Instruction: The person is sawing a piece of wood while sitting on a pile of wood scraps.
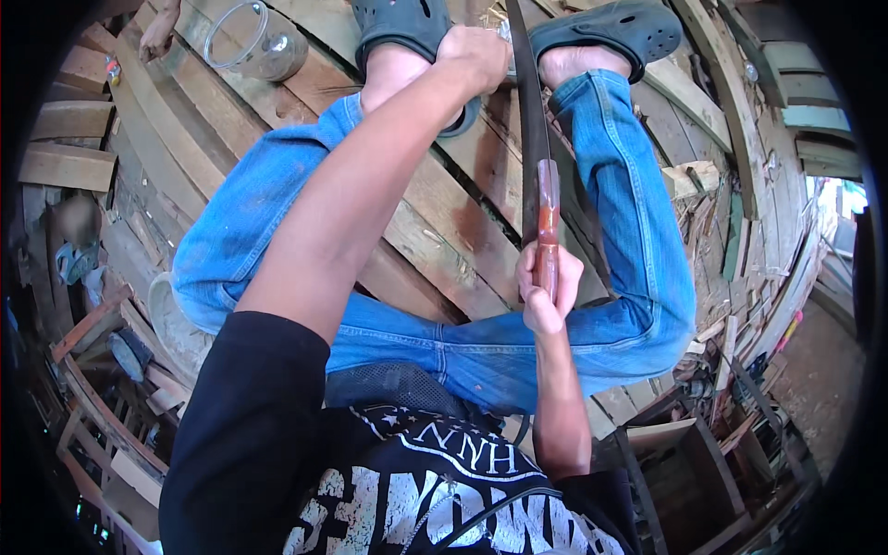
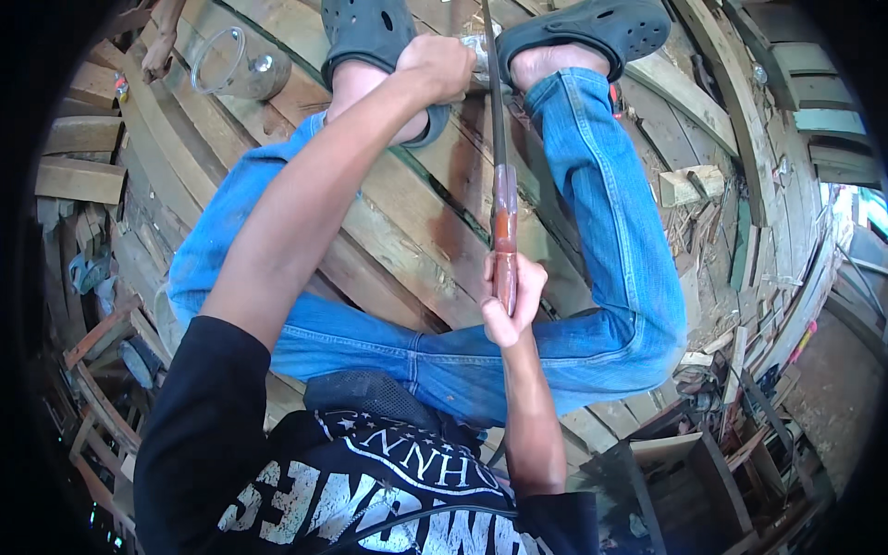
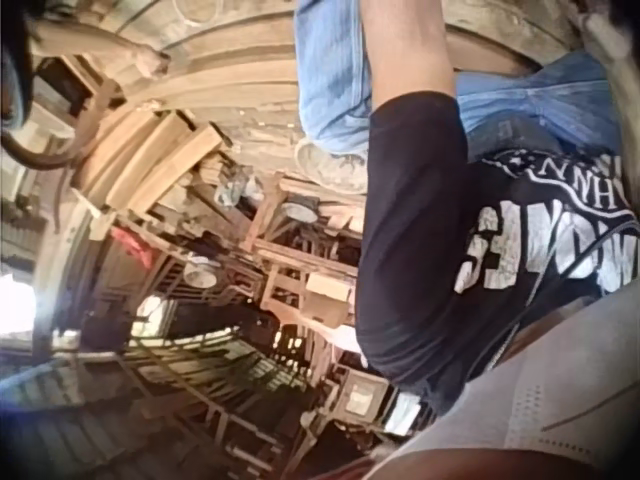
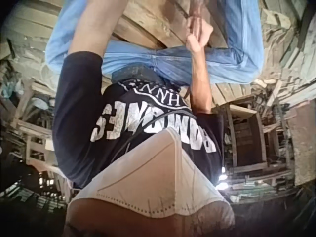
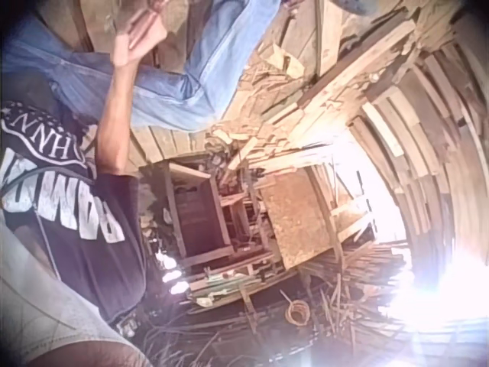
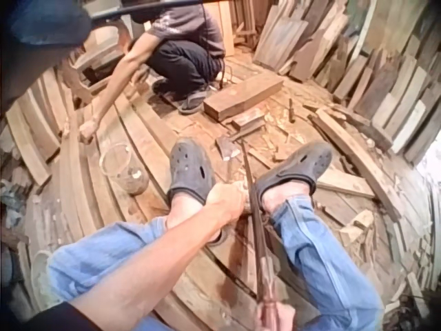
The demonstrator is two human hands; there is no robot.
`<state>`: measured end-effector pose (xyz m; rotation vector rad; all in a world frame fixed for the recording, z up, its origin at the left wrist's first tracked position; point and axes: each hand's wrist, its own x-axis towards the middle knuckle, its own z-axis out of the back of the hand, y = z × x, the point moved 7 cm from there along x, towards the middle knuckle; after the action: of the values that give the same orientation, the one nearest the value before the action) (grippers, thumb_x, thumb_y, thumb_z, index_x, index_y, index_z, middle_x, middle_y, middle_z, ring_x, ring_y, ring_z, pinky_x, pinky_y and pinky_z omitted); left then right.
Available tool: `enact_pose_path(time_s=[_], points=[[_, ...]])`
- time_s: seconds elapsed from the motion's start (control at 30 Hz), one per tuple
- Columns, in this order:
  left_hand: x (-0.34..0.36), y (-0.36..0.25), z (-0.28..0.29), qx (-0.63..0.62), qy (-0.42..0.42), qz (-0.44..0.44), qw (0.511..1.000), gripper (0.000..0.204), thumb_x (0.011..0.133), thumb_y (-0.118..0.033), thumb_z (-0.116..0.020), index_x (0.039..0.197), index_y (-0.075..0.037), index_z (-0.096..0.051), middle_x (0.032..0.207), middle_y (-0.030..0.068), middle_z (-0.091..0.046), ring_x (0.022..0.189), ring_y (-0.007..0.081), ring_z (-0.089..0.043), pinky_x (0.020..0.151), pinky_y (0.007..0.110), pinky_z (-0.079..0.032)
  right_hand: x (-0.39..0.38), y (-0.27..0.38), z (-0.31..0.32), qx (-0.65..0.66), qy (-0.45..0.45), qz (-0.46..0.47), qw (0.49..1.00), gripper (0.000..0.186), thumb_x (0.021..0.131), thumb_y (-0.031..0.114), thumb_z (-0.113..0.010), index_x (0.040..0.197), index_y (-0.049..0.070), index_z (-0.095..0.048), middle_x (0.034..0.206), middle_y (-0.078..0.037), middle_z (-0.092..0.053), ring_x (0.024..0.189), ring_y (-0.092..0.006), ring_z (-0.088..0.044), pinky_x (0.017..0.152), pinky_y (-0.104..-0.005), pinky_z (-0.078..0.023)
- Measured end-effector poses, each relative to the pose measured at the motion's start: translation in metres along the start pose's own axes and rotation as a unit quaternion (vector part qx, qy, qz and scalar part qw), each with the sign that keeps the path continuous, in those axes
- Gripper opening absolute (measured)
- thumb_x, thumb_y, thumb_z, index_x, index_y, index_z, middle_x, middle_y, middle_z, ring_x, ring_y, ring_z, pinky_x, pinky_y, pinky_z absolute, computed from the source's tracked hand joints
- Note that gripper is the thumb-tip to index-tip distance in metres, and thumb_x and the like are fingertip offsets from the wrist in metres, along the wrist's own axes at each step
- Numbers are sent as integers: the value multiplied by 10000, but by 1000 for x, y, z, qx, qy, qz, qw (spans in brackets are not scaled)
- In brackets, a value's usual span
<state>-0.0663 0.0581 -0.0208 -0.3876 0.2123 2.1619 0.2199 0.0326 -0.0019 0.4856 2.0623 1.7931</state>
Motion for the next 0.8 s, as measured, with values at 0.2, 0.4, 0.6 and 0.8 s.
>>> enact_pose_path(time_s=[0.2,0.4,0.6,0.8], points=[[-10,-18,5,2,35,-18,999,230,780,-156,-623,988,-151,-722,1057,70,-693,969,206,-671,778,349,-540,40,0,-4,-116,-68,-35,990,244,666,257,-601,690,36,-502,555,37,-434,459,-55,-401,435,-206,-281],[-8,-13,6,-49,1,-21,999,215,768,-143,-610,951,-104,-717,975,109,-701,934,264,-676,764,377,-545,51,12,-19,-143,-44,41,988,150,598,109,-556,717,28,-514,597,25,-459,517,-62,-423,485,-224,-329],[-5,-5,-4,-51,0,-18,999,206,707,-120,-628,887,-83,-722,947,145,-697,910,279,-678,752,392,-546,57,17,1,-14,-12,-80,997,319,540,221,-594,761,1,-524,610,15,-462,529,-65,-413,497,-212,-321],[-8,-8,-3,-32,36,-38,998,231,729,-144,-623,930,-75,-714,963,130,-700,914,273,-676,769,381,-542,61,20,7,87,-40,-78,992,353,552,245,-616,784,-2,-522,618,11,-465,524,-69,-414,487,-213,-318]])
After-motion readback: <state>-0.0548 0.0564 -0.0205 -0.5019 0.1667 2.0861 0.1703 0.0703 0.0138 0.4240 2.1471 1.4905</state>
